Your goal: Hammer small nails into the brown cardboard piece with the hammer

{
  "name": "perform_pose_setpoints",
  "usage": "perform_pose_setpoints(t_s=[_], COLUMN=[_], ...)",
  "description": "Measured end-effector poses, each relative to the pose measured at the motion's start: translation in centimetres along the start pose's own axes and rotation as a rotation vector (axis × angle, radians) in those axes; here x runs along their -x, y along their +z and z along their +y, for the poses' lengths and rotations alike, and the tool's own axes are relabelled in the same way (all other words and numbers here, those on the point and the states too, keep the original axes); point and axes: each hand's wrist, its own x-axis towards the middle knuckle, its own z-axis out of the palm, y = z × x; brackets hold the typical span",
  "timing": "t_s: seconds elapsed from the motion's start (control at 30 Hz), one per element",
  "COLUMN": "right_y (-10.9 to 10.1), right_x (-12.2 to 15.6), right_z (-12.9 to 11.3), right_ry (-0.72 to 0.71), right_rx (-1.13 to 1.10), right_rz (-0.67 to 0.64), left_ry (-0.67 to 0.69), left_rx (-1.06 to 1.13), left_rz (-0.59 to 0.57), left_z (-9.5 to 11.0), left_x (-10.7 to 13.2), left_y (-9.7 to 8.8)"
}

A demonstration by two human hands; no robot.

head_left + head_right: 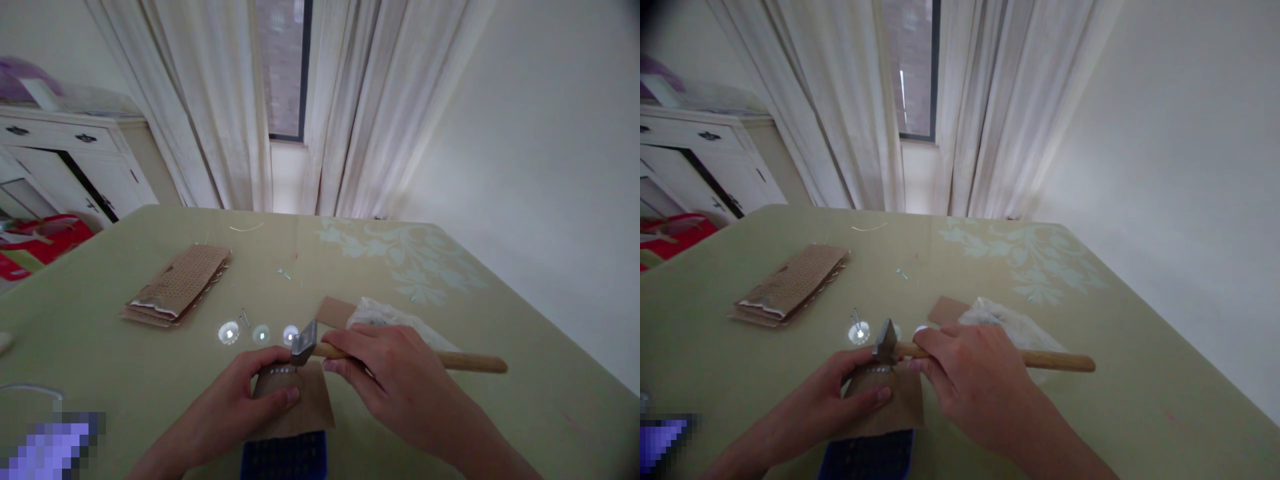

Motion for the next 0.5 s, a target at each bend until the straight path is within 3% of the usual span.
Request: perform_pose_setpoints(t_s=[0.23, 0.5], right_y=[0.32, 0.43], right_x=[-0.40, -0.52], right_z=[-0.01, -0.08], right_ry=[0.017, 0.019], right_rx=[0.043, 0.015], right_rz=[-0.094, -0.078], left_ry=[0.022, 0.025], left_rx=[-0.005, 0.016], left_rz=[-0.059, -0.091], left_z=[0.91, 1.05], left_x=[-0.17, -0.18], left_y=[-0.19, -0.22])
